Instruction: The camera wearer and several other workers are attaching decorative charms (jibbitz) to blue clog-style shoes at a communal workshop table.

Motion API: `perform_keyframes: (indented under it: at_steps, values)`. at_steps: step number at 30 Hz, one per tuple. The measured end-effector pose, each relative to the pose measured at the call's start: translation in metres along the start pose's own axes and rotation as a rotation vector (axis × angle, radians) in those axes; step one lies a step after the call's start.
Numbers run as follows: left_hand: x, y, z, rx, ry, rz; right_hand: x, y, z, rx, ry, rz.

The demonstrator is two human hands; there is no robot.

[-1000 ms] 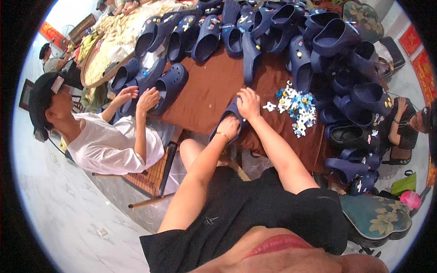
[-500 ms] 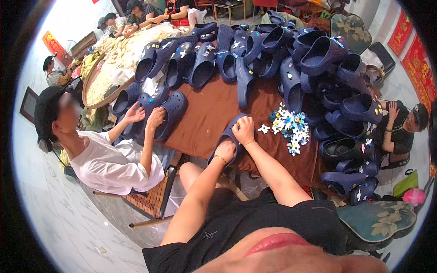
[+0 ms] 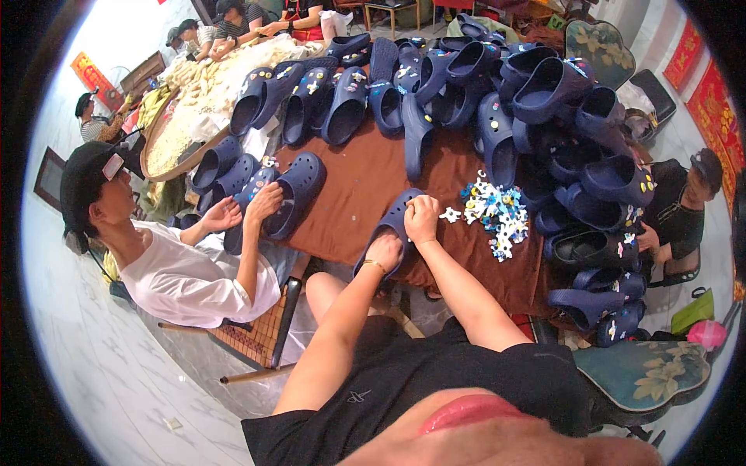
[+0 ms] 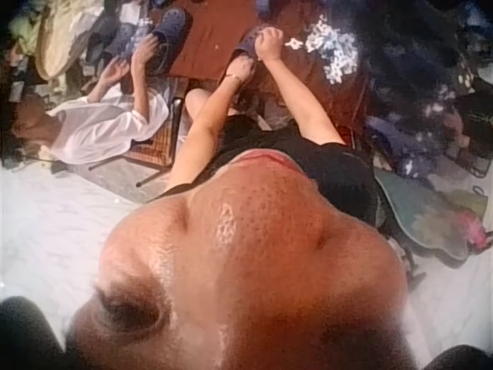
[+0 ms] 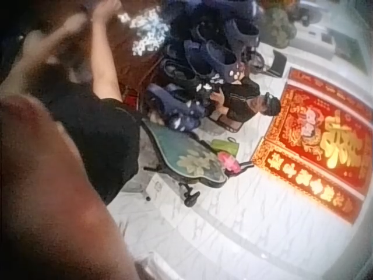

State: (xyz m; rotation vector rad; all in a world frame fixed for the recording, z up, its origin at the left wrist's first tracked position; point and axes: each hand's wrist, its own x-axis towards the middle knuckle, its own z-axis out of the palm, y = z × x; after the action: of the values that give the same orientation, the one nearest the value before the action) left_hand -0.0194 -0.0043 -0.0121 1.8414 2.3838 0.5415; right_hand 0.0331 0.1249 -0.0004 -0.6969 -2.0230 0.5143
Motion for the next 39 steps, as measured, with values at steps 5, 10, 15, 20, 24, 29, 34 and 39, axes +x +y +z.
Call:
perform_keyframes:
  at_steps: [5, 10, 15, 20, 24, 29, 34, 39]
  values:
    - [-0.001, -0.004, 0.003, 0.008, -0.008, 0.007, -0.001, 0.002, 0.004, 0.011, 0.026, 0.027]
    - [0.000, -0.001, 0.002, 0.011, 0.013, 0.015, -0.001, 0.004, 0.006, -0.051, 0.093, 0.027]
    - [-0.001, -0.002, 0.001, 0.004, -0.028, 0.001, 0.000, -0.003, 0.002, -0.053, 0.039, 0.064]
    - [-0.001, -0.003, 0.003, -0.009, -0.006, 0.013, 0.005, -0.005, 0.003, -0.126, -0.019, 0.075]
    - [0.000, -0.003, 0.002, -0.010, -0.025, 0.014, 0.003, -0.010, 0.000, -0.132, -0.001, 0.150]
    - [0.001, -0.005, 0.001, -0.013, -0.020, 0.001, 0.000, 0.003, 0.007, 0.022, 0.099, 0.189]
    - [-0.002, -0.003, -0.002, -0.025, -0.039, -0.020, -0.009, 0.035, 0.020, 0.231, 0.330, 0.654]
    - [-0.010, -0.002, 0.003, -0.058, 0.001, -0.036, 0.016, 0.066, 0.010, 1.165, 0.427, 1.286]
